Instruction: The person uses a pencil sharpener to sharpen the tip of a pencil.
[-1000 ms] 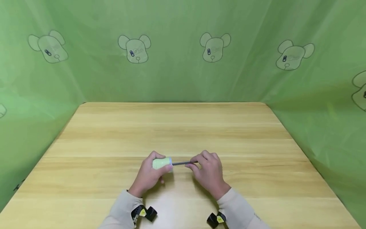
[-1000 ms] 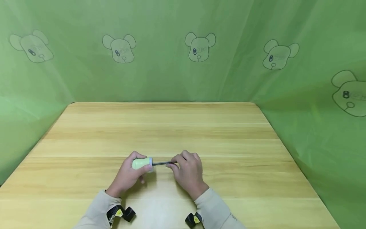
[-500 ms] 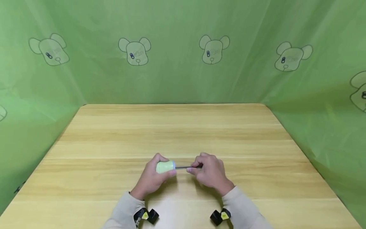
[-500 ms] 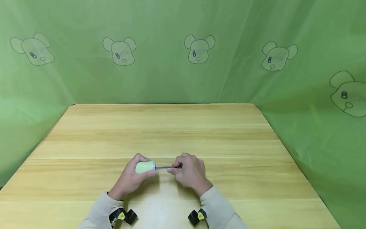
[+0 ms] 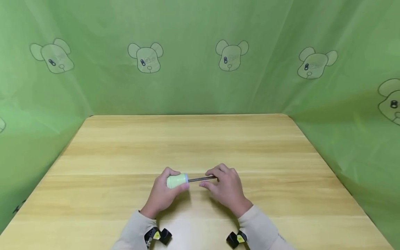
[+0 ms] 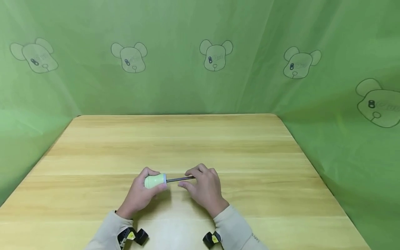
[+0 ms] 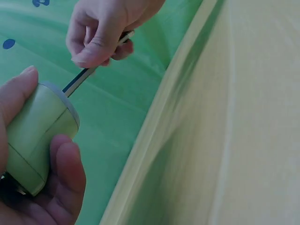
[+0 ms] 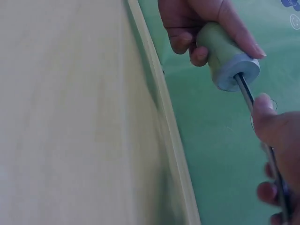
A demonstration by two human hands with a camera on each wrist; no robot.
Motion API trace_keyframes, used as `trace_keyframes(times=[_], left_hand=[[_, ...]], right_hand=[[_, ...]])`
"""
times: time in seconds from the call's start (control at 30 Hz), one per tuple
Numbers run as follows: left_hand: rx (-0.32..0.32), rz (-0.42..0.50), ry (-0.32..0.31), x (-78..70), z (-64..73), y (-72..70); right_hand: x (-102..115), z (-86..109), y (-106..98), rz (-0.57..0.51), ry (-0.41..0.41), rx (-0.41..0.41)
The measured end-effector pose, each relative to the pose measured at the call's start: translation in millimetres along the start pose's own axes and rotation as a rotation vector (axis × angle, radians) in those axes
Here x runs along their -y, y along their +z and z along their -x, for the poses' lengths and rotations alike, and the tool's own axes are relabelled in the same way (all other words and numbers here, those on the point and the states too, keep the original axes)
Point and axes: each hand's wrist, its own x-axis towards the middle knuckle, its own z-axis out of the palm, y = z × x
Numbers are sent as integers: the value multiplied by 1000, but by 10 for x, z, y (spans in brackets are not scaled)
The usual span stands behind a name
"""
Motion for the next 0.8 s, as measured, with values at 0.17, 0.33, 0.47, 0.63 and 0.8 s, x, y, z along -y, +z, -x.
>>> trace_keyframes(times=[0.17,0.33,0.47,0.63,0.8], left_hand=[[6,61,-35,0,-3,-23],[33,79,-38,13,-1,-20],[40,66,-22,29,3,-17],[37,-1,33,58,-2,-15],[46,-63,148,79,4,-21]], right_hand=[[-33,-5,47,-20,-161,-195],[-47,-3,76,3,-229,-287],[-40,7,91,38,-245,-284],[-21,20,81,68,-186,-216],[19,-9,-15,-2,46,85]])
